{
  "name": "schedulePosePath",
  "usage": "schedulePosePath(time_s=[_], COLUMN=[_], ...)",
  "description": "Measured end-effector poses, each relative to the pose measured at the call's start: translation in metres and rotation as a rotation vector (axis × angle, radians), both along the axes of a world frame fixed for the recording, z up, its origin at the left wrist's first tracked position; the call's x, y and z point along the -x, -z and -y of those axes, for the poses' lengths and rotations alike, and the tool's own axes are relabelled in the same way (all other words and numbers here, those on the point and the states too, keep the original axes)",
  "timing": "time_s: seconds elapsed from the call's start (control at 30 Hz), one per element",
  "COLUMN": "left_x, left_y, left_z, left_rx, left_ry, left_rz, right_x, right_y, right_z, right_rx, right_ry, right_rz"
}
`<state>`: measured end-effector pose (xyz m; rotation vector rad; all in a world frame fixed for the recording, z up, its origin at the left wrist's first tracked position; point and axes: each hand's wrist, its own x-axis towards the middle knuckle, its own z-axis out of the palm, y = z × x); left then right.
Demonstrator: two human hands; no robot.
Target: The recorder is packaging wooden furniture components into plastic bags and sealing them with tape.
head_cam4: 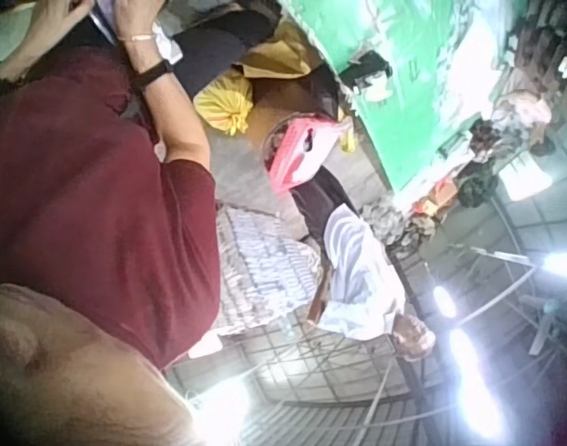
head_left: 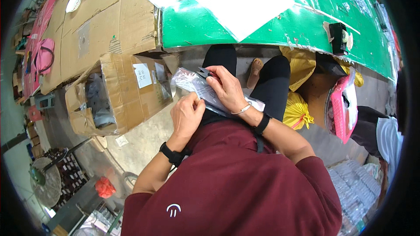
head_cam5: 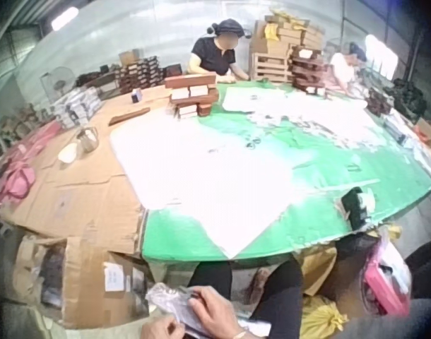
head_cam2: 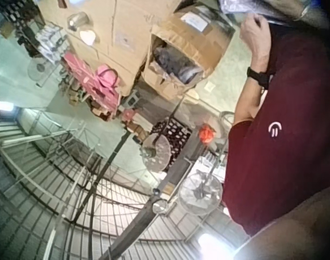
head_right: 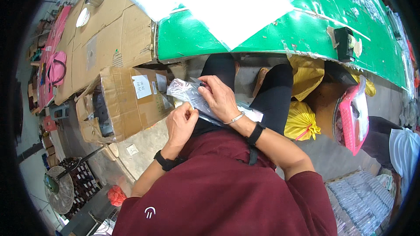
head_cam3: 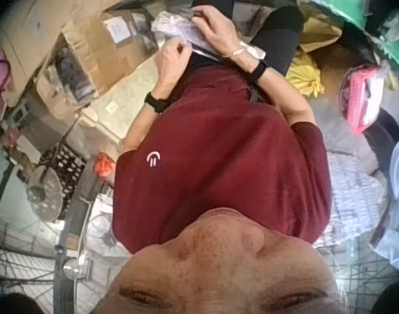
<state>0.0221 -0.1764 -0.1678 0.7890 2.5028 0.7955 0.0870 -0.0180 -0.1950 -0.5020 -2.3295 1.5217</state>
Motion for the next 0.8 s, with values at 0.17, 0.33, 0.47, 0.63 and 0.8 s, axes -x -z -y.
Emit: schedulePosePath(time_s=[0.17,0.33,0.47,0.63,0.8], left_x=[0.0,0.012,0.016,0.02,0.022], left_y=[0.012,0.012,0.011,0.01,0.005], left_z=[0.006,-0.001,-0.002,0.002,-0.003], left_rx=[0.049,-0.029,-0.028,0.053,0.008], left_ry=[-0.166,-0.146,-0.103,-0.082,0.053], left_rz=[-0.091,-0.164,-0.26,-0.231,-0.439], right_x=[0.005,0.007,0.006,0.006,0.005], right_y=[0.005,0.0,-0.001,0.0,-0.001], right_z=[0.011,0.011,0.009,0.009,0.0], right_rx=[0.052,-0.138,-0.16,-0.224,-0.243], right_ry=[0.064,0.001,-0.014,-0.052,-0.093], right_rz=[-0.003,0.016,0.018,0.011,0.024])
